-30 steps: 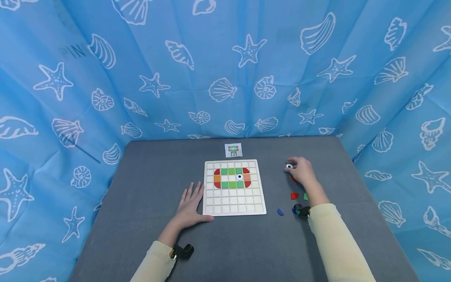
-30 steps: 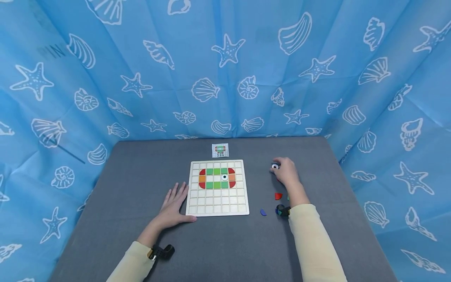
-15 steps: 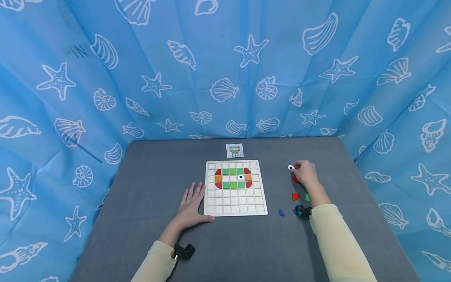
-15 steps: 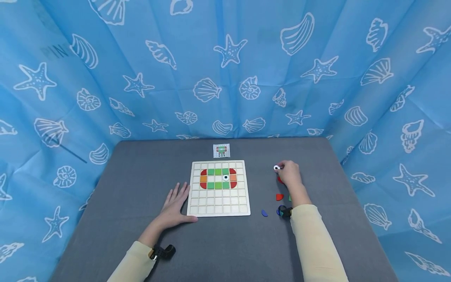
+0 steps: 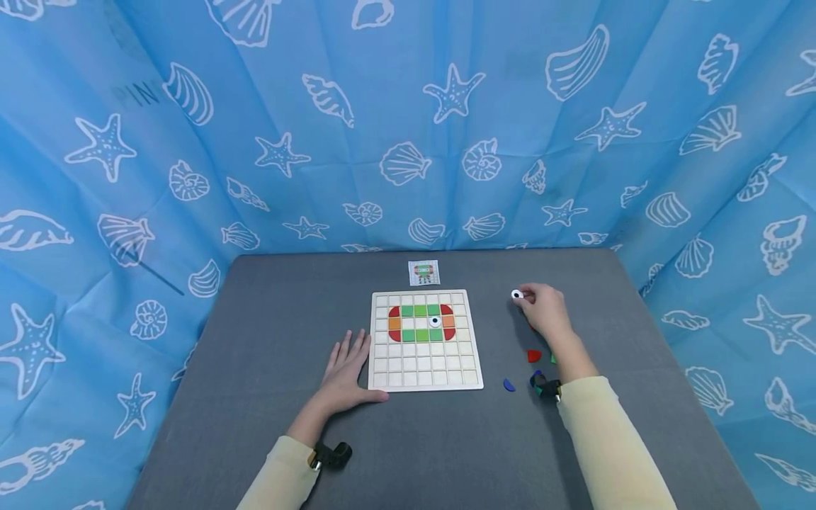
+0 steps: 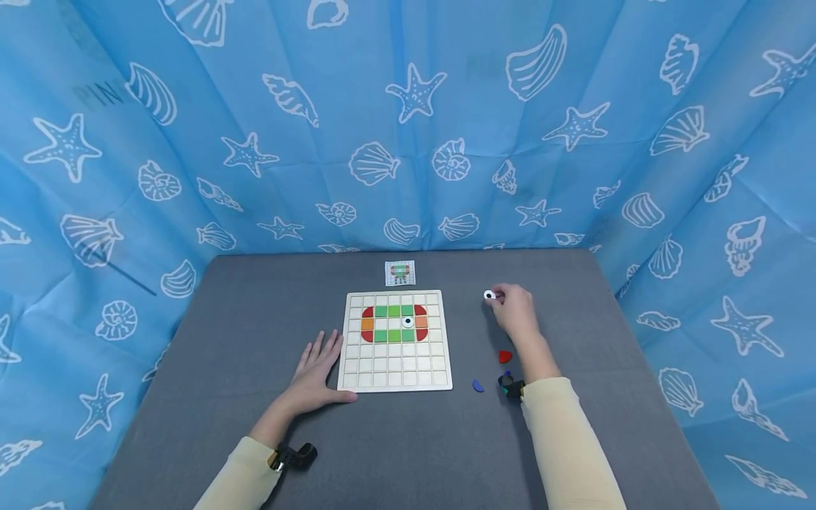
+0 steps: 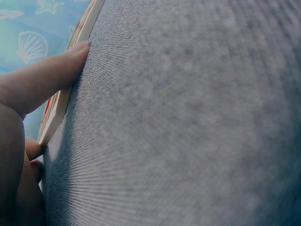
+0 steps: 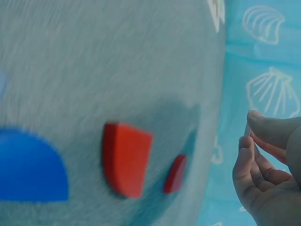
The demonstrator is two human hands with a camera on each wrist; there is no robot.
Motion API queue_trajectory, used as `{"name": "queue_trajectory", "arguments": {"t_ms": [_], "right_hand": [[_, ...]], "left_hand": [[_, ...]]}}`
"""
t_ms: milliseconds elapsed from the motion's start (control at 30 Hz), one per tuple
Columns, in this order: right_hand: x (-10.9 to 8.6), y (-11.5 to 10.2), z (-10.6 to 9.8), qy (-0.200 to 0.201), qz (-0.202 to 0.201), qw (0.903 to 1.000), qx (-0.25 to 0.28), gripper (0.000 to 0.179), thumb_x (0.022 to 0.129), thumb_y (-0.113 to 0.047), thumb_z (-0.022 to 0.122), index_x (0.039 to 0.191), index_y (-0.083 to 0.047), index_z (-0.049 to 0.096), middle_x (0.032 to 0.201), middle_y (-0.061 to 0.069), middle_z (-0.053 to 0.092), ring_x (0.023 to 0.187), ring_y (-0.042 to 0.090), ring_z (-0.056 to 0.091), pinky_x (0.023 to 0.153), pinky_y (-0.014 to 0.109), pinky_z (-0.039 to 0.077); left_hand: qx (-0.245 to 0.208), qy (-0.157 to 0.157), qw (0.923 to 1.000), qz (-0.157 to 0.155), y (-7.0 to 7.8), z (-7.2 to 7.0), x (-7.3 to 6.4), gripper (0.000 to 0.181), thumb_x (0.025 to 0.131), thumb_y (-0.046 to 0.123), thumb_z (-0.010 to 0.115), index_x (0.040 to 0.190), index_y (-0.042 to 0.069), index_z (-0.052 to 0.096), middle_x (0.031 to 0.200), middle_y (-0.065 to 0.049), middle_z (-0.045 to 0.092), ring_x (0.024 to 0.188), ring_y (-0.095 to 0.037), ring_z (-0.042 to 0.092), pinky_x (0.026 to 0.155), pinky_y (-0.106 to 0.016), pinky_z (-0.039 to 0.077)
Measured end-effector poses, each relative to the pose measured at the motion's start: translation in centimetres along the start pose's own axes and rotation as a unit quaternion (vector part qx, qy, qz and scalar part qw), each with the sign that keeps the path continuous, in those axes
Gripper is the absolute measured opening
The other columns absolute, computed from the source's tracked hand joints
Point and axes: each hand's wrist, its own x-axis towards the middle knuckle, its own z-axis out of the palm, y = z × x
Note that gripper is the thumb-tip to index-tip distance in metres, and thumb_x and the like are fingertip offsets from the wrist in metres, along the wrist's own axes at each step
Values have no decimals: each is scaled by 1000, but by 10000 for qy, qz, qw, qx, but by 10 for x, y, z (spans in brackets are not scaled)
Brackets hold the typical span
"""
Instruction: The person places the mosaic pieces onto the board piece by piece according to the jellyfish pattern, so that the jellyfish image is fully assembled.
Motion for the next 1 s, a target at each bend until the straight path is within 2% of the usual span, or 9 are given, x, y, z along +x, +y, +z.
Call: {"name": "queue_trajectory", "arguments": {"t_ms": [300, 533, 800, 1000], "right_hand": [[-10, -29, 6, 265, -534, 9982, -4, 29, 94, -14, 72, 117, 3, 71, 104, 20, 67, 91, 32, 65, 77, 47, 54], [-20, -53, 19, 70, -993, 9950, 78, 28, 93, -13, 74, 116, 3, 72, 103, 19, 69, 89, 29, 67, 77, 46, 56], [-24, -75, 35, -85, -1152, 9932, 139, 29, 91, -13, 77, 116, 2, 73, 105, 16, 69, 87, 25, 66, 78, 44, 57], [-27, -92, 51, -364, -1361, 9898, 222, 29, 90, -14, 78, 116, -2, 74, 104, 13, 70, 85, 22, 64, 73, 37, 55]], "left_hand": [[-28, -20, 10000, -16, 0, 1, 1, 134, 66, 79, 76, 164, 15, 11, 171, -5, 5, 157, -31, -10, 125, -56, -1], [-69, -34, 10000, -39, 1, -1, 0, 134, 65, 78, 77, 164, 15, 12, 171, -5, 5, 157, -30, -10, 125, -56, -2], [-13, -33, 10000, -53, 1, -1, 0, 134, 65, 80, 75, 164, 15, 12, 171, -5, 5, 157, -30, -9, 125, -55, -2], [-15, -42, 10000, -42, 1, -1, 1, 133, 66, 78, 76, 164, 15, 11, 171, -5, 5, 157, -30, -10, 125, -55, -3]]}}
